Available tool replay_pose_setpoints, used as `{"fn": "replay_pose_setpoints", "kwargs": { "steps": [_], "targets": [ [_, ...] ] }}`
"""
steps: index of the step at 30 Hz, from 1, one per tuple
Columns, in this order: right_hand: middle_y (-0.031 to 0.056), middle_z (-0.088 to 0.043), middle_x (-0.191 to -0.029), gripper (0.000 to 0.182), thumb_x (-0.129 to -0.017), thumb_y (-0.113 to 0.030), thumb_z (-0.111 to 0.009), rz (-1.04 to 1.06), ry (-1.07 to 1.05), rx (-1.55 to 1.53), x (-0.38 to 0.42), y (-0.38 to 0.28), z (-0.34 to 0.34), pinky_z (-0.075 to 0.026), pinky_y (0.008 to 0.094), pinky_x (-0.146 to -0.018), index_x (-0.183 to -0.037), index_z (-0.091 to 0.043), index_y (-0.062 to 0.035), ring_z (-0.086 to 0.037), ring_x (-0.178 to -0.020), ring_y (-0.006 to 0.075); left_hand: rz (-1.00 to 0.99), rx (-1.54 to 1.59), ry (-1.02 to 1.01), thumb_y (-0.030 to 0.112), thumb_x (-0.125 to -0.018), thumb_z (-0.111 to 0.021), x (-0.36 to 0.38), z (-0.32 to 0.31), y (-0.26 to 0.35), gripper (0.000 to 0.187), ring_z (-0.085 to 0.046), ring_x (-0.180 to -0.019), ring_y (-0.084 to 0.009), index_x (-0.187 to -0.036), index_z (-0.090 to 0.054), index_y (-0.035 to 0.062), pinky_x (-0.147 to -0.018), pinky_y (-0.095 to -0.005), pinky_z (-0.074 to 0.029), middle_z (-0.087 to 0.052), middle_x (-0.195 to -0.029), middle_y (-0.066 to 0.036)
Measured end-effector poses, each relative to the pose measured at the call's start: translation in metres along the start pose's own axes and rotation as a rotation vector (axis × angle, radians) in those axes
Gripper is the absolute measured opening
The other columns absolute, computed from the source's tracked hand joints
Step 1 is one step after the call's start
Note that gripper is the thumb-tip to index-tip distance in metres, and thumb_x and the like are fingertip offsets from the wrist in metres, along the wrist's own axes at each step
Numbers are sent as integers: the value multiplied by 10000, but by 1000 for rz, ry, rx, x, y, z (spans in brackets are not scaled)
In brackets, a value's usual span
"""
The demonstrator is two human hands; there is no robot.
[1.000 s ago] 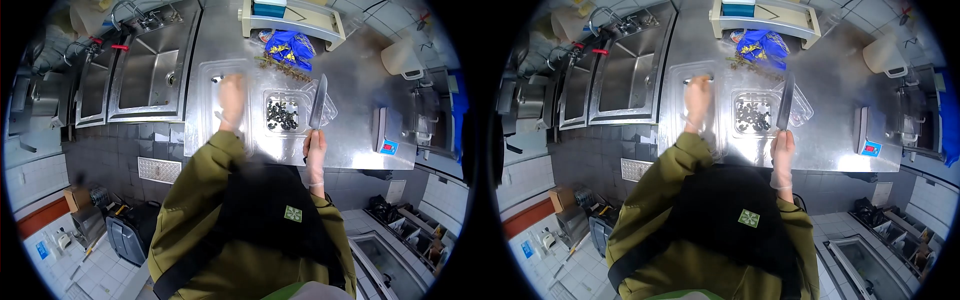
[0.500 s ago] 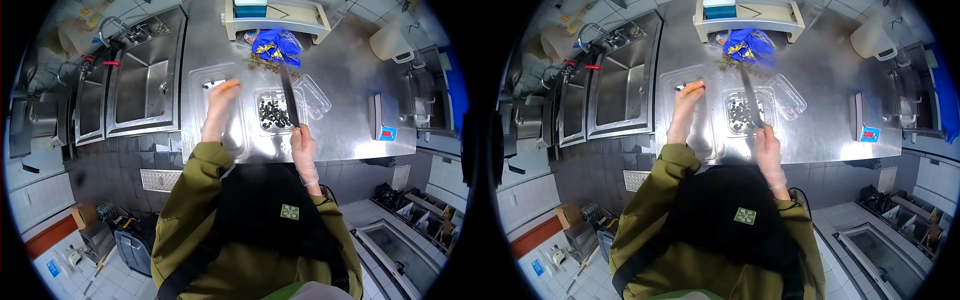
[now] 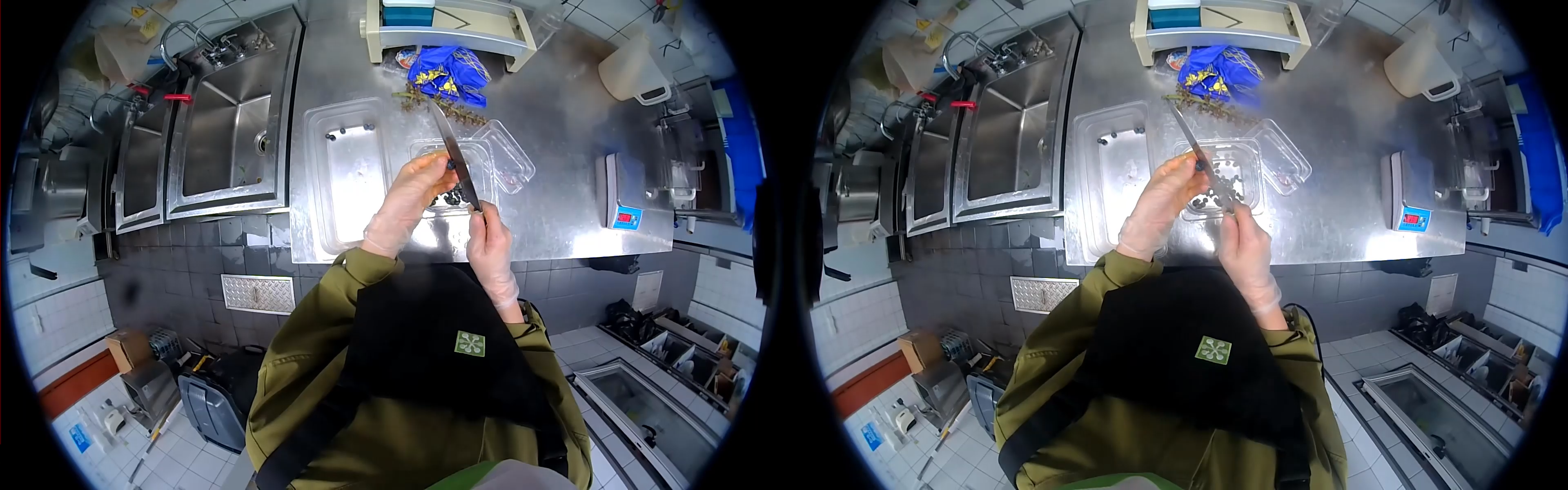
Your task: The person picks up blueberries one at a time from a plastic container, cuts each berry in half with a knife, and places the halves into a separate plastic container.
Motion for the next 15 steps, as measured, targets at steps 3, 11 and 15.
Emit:
{"fn": "replay_pose_setpoints", "kwargs": {
  "steps": [3, 11, 15],
  "targets": [
    [140, -543, -640, 162, -925, -103, -458, 1, 11, 35, 2, 2, 0, -421, 301, -512, -1022, -535, 2, -550, -535, 232, -23, -45, -24, 189, -921, -544, -4, 1, -3, 250, -581, -866, -119, -1084, -586, 4, -828, -260, -468, -629, -979, -61],
    [192, -570, -661, 168, -924, -135, -451, -48, 4, 73, -1, 0, -3, -439, 377, -517, -1004, -531, -10, -587, -588, 356, 23, -90, -128, 181, -930, -525, -5, -4, -23, 253, -565, -919, -118, -1105, -583, 8, -862, -274, -451, -615, -1024, -45],
    [221, -594, -702, 180, -907, -131, -465, -87, -9, 47, 1, 6, -5, -458, 435, -541, -1029, -526, -13, -593, -655, 416, 79, 170, -44, 222, -937, -517, -4, -11, -24, 252, -555, -976, -130, -1110, -560, 45, -891, -293, -434, -598, -1069, -42]
  ]
}}
Point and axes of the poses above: each hand's wrist, its own x-axis away from the middle knuckle, its own z-axis out of the back of the hand, y = z × x, the point moved 4 cm from there along -x, towards the middle knuckle
